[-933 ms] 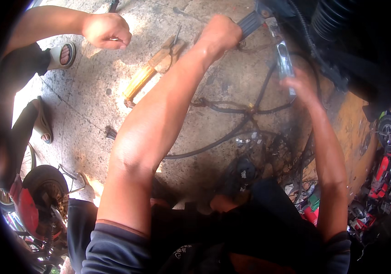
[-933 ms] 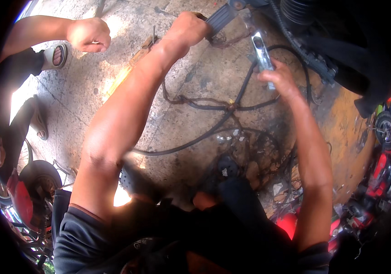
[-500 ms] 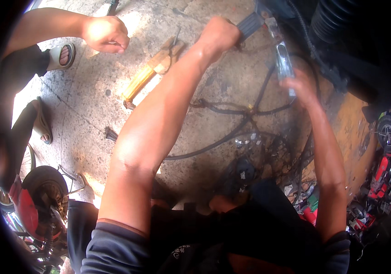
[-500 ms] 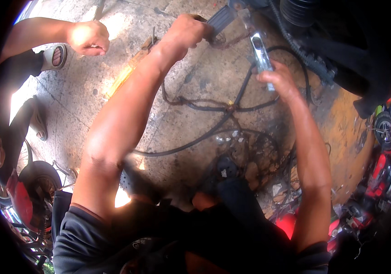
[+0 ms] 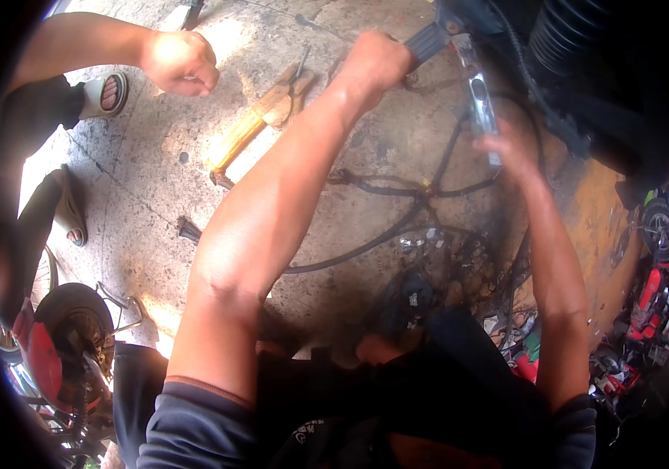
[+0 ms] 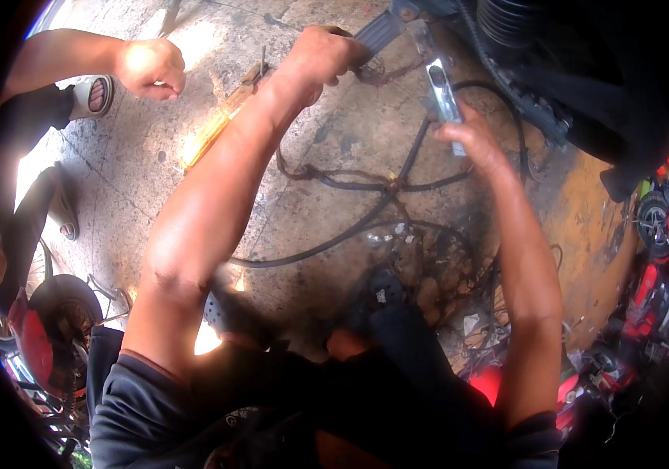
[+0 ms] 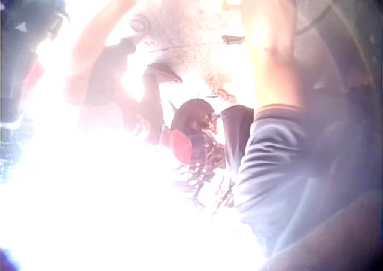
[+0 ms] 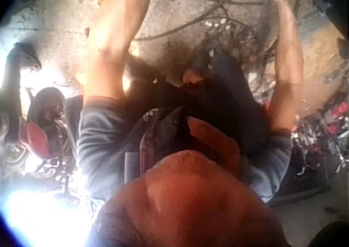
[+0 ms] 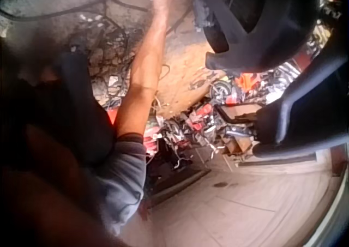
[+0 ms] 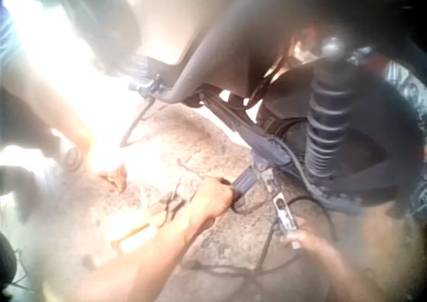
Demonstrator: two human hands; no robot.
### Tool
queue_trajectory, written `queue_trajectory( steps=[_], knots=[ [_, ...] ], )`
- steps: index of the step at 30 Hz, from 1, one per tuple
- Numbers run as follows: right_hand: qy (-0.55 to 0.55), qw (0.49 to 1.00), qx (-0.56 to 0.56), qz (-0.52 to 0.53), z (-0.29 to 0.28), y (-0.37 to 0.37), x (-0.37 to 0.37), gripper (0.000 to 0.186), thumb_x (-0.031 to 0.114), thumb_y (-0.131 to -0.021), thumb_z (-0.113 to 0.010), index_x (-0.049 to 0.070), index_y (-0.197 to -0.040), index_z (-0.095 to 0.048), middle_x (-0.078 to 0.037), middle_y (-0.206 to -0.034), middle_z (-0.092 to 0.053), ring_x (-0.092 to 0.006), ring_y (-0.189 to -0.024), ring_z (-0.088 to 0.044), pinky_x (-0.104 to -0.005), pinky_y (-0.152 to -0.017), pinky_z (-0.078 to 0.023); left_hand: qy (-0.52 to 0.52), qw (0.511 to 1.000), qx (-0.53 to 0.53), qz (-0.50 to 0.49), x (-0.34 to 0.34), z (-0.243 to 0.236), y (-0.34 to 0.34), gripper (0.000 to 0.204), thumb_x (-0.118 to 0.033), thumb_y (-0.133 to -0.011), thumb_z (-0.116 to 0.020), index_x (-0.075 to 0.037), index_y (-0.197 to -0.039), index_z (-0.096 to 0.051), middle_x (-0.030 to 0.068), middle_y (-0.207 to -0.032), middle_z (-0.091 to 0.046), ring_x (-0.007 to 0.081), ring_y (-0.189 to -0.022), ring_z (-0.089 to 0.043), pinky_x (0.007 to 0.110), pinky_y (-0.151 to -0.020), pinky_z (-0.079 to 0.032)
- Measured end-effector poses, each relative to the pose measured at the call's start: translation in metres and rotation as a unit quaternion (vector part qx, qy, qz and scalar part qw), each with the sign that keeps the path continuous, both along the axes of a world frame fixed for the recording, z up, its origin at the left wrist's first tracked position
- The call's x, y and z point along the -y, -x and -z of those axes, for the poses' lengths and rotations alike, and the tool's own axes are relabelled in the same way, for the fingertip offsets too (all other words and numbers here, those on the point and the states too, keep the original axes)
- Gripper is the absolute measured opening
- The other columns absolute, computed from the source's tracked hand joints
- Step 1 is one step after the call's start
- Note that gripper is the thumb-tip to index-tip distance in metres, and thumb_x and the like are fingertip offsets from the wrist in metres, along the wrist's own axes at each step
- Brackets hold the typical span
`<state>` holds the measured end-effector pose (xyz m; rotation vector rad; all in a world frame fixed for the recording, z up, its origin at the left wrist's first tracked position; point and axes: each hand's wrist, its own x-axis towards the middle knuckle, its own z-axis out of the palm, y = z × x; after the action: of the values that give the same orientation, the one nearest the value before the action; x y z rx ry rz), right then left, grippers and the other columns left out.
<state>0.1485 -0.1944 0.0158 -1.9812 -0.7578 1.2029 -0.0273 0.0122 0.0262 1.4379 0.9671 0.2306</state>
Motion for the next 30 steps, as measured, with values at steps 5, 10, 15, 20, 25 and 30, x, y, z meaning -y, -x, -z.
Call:
queue_trajectory(
  steps=[5, 10, 15, 20, 25, 30],
  knots=[
    [0.021, 1.0, -0.002, -0.001, -0.002, -0.003, 0.003, 0.078, 0.027, -0.061, -0.065, -0.002, -0.131, -0.049, -0.015, -0.108, -0.062, -0.0255, -0.1, -0.058, -0.0351, -0.092, -0.041, -0.02, 0.999, -0.024, 0.015, 0.004, -0.008, 0.003, 0.03, -0.024, -0.079, -0.066, 0.004, -0.089, -0.068, 0.0092, -0.076, -0.062, 0.0193, -0.066, -0.057, 0.031, -0.058, -0.046],
    [0.038, 0.998, 0.038, -0.028, -0.015, 0.001, -0.002, 0.075, 0.028, -0.064, -0.064, -0.001, -0.131, -0.05, -0.014, -0.109, -0.062, -0.0251, -0.1, -0.057, -0.0348, -0.093, -0.04, -0.007, 1.0, -0.011, 0.016, -0.002, 0.001, 0.005, 0.03, -0.024, -0.079, -0.065, 0.003, -0.09, -0.068, 0.0098, -0.077, -0.061, 0.0194, -0.066, -0.057, 0.031, -0.058, -0.047],
    [0.024, 0.999, 0.041, -0.027, -0.015, 0.002, 0.003, 0.073, 0.029, -0.064, -0.064, -0.001, -0.13, -0.051, -0.014, -0.109, -0.062, -0.0249, -0.101, -0.057, -0.0348, -0.093, -0.041, -0.024, 0.999, -0.022, 0.027, 0.003, -0.009, 0.002, 0.031, -0.024, -0.08, -0.065, 0.003, -0.094, -0.067, 0.0102, -0.077, -0.062, 0.0193, -0.067, -0.058, 0.031, -0.06, -0.048],
    [0.024, 0.999, 0.034, -0.017, -0.026, 0.009, -0.001, 0.069, 0.029, -0.064, -0.065, 0.0, -0.126, -0.054, -0.014, -0.108, -0.063, -0.0238, -0.099, -0.058, -0.0337, -0.09, -0.042, -0.042, 0.999, -0.015, 0.021, 0.005, -0.011, 0.003, 0.033, -0.025, -0.081, -0.065, 0.004, -0.098, -0.066, 0.0119, -0.078, -0.063, 0.0199, -0.065, -0.06, 0.032, -0.06, -0.05],
    [-0.005, 1.0, 0.026, -0.013, -0.028, 0.004, -0.001, 0.039, 0.019, -0.07, -0.065, 0.001, -0.104, -0.064, -0.006, -0.09, -0.063, -0.0174, -0.084, -0.058, -0.0307, -0.076, -0.044, -0.045, 0.998, -0.031, 0.042, 0.003, -0.009, 0.002, 0.032, -0.024, -0.082, -0.064, 0.004, -0.098, -0.066, 0.0121, -0.078, -0.063, 0.0197, -0.068, -0.06, 0.032, -0.061, -0.05],
    [0.024, 0.999, 0.035, -0.024, -0.027, 0.005, -0.001, 0.054, 0.025, -0.066, -0.064, 0.001, -0.115, -0.061, -0.008, -0.096, -0.064, -0.0194, -0.089, -0.059, -0.0309, -0.081, -0.045, -0.019, 0.999, -0.015, 0.033, 0.001, -0.006, 0.004, 0.032, -0.023, -0.082, -0.065, 0.005, -0.098, -0.066, 0.0117, -0.08, -0.064, 0.0193, -0.071, -0.06, 0.032, -0.062, -0.05]
  ],
)
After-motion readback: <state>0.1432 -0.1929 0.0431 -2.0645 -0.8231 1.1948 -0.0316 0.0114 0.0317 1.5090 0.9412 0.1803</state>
